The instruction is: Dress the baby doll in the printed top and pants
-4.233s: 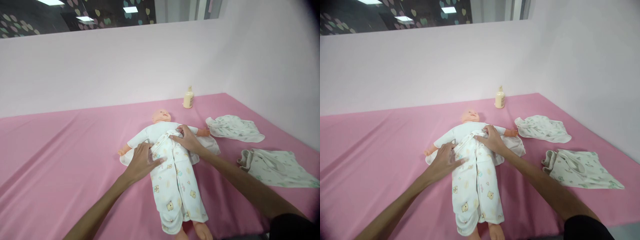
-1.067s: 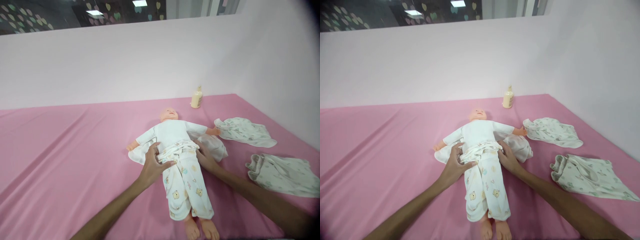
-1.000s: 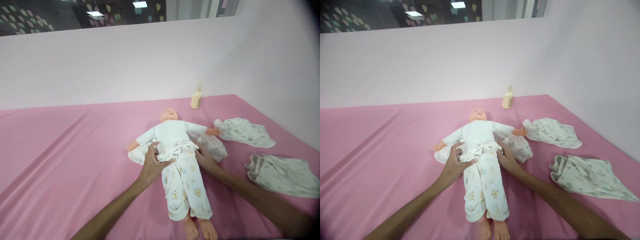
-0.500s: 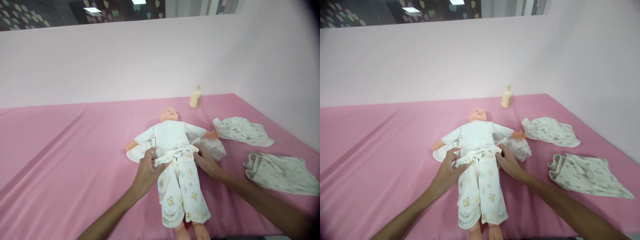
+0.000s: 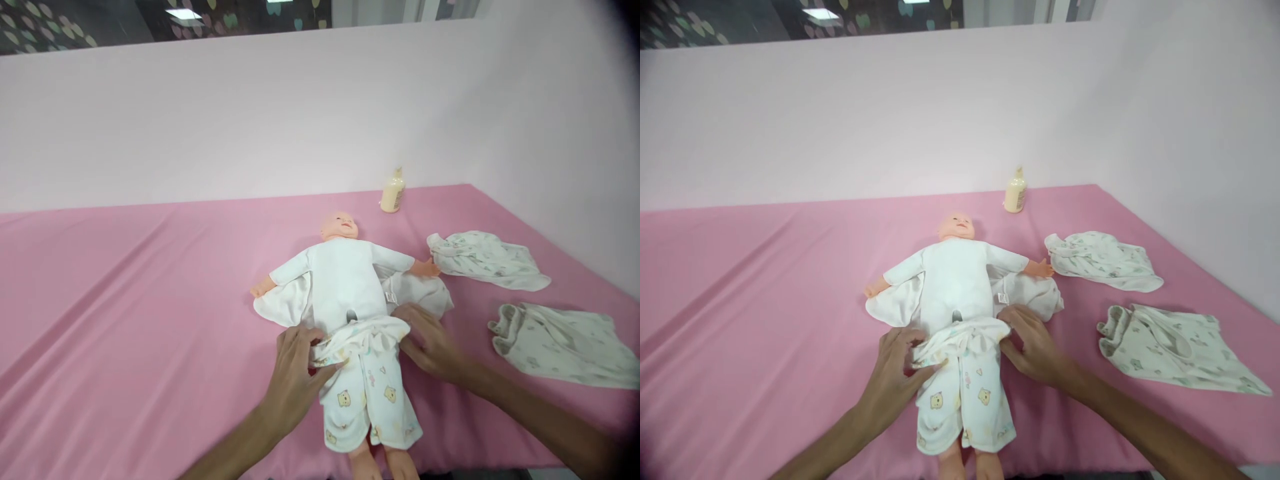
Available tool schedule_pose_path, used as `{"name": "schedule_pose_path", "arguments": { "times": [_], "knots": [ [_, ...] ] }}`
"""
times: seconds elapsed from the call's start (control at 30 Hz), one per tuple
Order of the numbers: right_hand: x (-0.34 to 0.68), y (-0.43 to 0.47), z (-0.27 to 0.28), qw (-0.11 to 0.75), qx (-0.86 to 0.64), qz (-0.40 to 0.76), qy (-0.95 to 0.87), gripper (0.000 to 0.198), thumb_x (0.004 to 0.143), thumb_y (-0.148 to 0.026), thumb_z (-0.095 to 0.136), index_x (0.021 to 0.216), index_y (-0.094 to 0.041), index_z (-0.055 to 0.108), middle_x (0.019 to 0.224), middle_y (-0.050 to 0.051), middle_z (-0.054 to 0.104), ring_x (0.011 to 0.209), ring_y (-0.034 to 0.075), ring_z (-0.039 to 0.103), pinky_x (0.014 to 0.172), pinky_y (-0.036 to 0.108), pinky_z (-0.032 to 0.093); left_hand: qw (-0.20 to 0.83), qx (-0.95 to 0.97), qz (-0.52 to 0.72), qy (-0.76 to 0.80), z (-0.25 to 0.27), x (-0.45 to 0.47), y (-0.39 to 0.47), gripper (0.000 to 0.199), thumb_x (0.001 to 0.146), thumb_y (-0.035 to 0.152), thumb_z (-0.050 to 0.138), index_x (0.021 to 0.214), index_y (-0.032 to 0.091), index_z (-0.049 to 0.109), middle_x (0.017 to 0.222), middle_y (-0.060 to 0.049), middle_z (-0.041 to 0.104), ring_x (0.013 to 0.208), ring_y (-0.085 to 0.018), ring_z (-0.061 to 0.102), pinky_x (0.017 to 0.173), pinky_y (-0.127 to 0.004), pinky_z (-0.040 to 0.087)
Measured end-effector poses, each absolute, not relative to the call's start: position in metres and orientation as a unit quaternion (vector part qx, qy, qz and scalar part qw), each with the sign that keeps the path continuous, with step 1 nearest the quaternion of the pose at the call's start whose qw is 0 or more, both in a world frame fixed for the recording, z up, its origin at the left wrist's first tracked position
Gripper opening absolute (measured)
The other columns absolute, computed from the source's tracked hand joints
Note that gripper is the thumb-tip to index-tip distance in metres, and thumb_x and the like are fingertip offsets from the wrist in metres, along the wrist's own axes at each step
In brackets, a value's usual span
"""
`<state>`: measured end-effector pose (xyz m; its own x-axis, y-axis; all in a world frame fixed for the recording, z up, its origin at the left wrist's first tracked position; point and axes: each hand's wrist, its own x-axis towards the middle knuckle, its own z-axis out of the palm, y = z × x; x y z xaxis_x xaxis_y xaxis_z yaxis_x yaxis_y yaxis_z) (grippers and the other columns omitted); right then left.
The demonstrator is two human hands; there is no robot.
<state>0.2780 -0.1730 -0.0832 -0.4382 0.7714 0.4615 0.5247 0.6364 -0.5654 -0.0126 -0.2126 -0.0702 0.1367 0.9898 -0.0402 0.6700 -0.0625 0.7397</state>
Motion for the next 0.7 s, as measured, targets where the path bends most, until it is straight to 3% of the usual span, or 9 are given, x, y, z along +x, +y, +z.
{"name": "schedule_pose_path", "arguments": {
  "times": [0.1,0.17,0.23,0.3,0.37,0.5,0.7],
  "knots": [
    [0.288,-0.183,-0.081,0.317,-0.358,0.143,-0.866,0.032,0.088,-0.016,0.053,0.119,-0.023,0.052,0.109,0.009,0.063,0.104,0.027,0.058,0.090,0.046,0.049,0.307,0.719,0.237,0.576,-0.064,-0.022,-0.212,0.034,0.087,0.050,0.061,0.108,0.024,0.058,0.112,-0.009,0.055,0.110,-0.028,0.049,0.081,-0.039,0.055],
    [0.295,-0.189,-0.078,0.263,-0.362,0.150,-0.882,0.044,0.089,-0.023,0.058,0.131,-0.024,0.046,0.123,0.011,0.060,0.116,0.029,0.055,0.102,0.051,0.044,0.297,0.750,0.223,0.547,-0.060,-0.030,-0.216,0.043,0.083,0.052,0.065,0.117,0.027,0.055,0.118,-0.008,0.055,0.113,-0.028,0.051,0.089,-0.044,0.053],
    [0.301,-0.195,-0.076,0.211,-0.379,0.172,-0.884,0.061,0.088,-0.036,0.062,0.143,-0.025,0.037,0.135,0.013,0.054,0.128,0.032,0.050,0.110,0.054,0.039,0.286,0.781,0.216,0.511,-0.061,-0.038,-0.225,0.078,0.072,0.058,0.075,0.138,0.032,0.041,0.133,-0.010,0.050,0.122,-0.031,0.048,0.096,-0.049,0.051],
    [0.305,-0.201,-0.078,0.176,-0.403,0.202,-0.875,0.086,0.082,-0.050,0.069,0.152,-0.025,0.024,0.146,0.015,0.045,0.136,0.035,0.042,0.110,0.054,0.040,0.256,0.811,0.223,0.476,-0.068,-0.040,-0.240,0.118,0.058,0.064,0.082,0.152,0.033,0.017,0.147,-0.015,0.038,0.131,-0.038,0.041,0.099,-0.054,0.049],
    [0.306,-0.208,-0.082,0.151,-0.425,0.232,-0.862,0.114,0.069,-0.060,0.076,0.156,-0.025,0.012,0.153,0.017,0.036,0.139,0.039,0.037,0.108,0.054,0.044,0.194,0.838,0.239,0.451,-0.079,-0.038,-0.256,0.138,0.052,0.067,0.083,0.156,0.029,0.002,0.153,-0.021,0.027,0.138,-0.044,0.031,0.104,-0.063,0.041],
    [0.300,-0.224,-0.089,0.139,-0.442,0.258,-0.848,0.145,0.051,-0.063,0.084,0.159,-0.024,-0.004,0.156,0.019,0.029,0.140,0.046,0.033,0.108,0.058,0.042,0.075,0.858,0.252,0.442,-0.097,-0.024,-0.277,0.133,0.060,0.061,0.080,0.157,0.019,0.000,0.156,-0.027,0.020,0.144,-0.048,0.020,0.110,-0.069,0.024],
    [0.286,-0.249,-0.096,0.144,-0.430,0.250,-0.855,0.150,0.044,-0.057,0.086,0.159,-0.019,-0.004,0.157,0.021,0.026,0.145,0.045,0.021,0.108,0.059,0.041,-0.006,0.846,0.275,0.457,-0.102,-0.006,-0.279,0.119,0.067,0.050,0.077,0.156,0.014,0.008,0.157,-0.029,0.019,0.145,-0.047,0.020,0.112,-0.067,0.022]
  ]
}}
